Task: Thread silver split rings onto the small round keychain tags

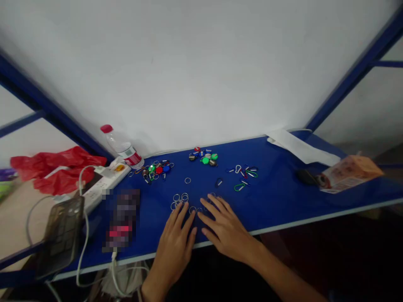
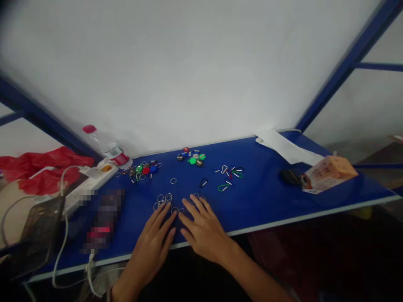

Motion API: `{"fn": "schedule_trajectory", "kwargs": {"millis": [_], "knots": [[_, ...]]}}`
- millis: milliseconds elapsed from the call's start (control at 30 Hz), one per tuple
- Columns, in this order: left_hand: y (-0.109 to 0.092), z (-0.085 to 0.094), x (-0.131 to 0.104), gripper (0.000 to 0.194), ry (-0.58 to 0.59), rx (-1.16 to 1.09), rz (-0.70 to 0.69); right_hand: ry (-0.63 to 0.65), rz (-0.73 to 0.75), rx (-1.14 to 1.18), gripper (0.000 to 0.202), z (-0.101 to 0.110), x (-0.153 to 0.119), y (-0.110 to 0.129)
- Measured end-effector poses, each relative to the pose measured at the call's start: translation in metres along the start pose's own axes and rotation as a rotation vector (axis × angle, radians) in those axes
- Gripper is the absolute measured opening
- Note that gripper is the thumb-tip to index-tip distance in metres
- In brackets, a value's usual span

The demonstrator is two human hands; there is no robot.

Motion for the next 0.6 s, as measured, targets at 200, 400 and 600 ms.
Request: {"fn": "schedule_trajectory", "kwargs": {"millis": [200,400,600], "knots": [[0.026,0.004,-0.005,0.044,-0.08,0.025,0.097,-0.057,-0.089,-0.063,0.039,0.004,-0.001,-0.014],[0.038,0.004,-0.002,0.048,-0.071,0.029,0.117,-0.14,-0.148,-0.105,0.04,0.025,-0.017,-0.03],[0.035,-0.02,0.016,0.065,0.041,0.062,0.032,-0.099,-0.109,-0.12,0.043,0.02,-0.023,-0.025]]}}
Point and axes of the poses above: each hand's wrist, its own x-axis towards the middle knuckle, its own z-axis out of the back of the hand, y = z × x, the point moved 9 cm from there along x, towards the middle knuckle, and after that the axes turned 7 degrees about x, right-handed, at the moved point
